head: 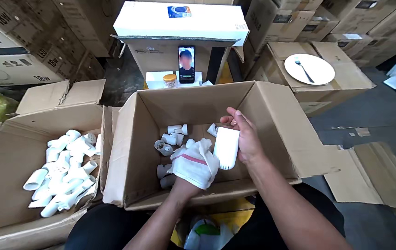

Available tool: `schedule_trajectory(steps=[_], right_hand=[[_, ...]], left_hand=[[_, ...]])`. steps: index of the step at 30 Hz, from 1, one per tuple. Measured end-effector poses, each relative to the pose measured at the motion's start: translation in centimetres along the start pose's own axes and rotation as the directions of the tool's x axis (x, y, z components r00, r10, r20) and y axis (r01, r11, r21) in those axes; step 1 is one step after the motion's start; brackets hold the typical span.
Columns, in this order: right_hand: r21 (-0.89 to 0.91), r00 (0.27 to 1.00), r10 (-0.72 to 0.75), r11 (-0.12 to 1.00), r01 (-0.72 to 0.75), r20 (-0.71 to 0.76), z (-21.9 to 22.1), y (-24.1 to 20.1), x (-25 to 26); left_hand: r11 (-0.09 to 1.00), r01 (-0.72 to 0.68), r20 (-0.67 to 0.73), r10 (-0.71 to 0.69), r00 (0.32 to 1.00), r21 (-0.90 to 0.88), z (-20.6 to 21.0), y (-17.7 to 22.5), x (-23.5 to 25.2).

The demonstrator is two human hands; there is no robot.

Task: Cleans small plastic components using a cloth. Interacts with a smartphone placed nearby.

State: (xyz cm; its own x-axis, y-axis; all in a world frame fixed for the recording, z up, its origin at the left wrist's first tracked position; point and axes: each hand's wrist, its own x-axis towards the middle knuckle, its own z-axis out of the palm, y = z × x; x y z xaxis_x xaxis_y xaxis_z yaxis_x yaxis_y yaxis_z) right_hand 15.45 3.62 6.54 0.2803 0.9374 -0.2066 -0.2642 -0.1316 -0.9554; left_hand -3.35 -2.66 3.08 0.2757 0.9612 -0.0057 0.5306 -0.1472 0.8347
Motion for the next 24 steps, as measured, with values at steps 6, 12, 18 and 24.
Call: schedule_trajectory(steps=[6,12,18,24], right_hand=[[0.150,0.996,0.061,0.986,-0.070,0.059,-0.1,1.5,-0.1],[0.092,0.993,0.042,0.994,-0.052,0.114,-0.2,2.2,0.0],[0.030,0.989,-0.037,0.999,0.033,0.143,0.0,2.2,-0.2],[-0.042,0.988,-0.017,0.999,0.024,0.155,0.5,2.2,-1.0]], left_hand=[[0.976,-0.049,0.001,0.051,0.999,-0.213,0.0,2.0,0.9],[0.981,0.022,0.021,-0.018,1.000,-0.195,-0.3,0.3,0.4],[0.983,0.090,0.048,-0.083,0.995,-0.158,-0.7,0.6,-0.8],[0.988,0.076,-0.011,-0.078,0.997,-0.136,-0.4,0.5,-1.1]])
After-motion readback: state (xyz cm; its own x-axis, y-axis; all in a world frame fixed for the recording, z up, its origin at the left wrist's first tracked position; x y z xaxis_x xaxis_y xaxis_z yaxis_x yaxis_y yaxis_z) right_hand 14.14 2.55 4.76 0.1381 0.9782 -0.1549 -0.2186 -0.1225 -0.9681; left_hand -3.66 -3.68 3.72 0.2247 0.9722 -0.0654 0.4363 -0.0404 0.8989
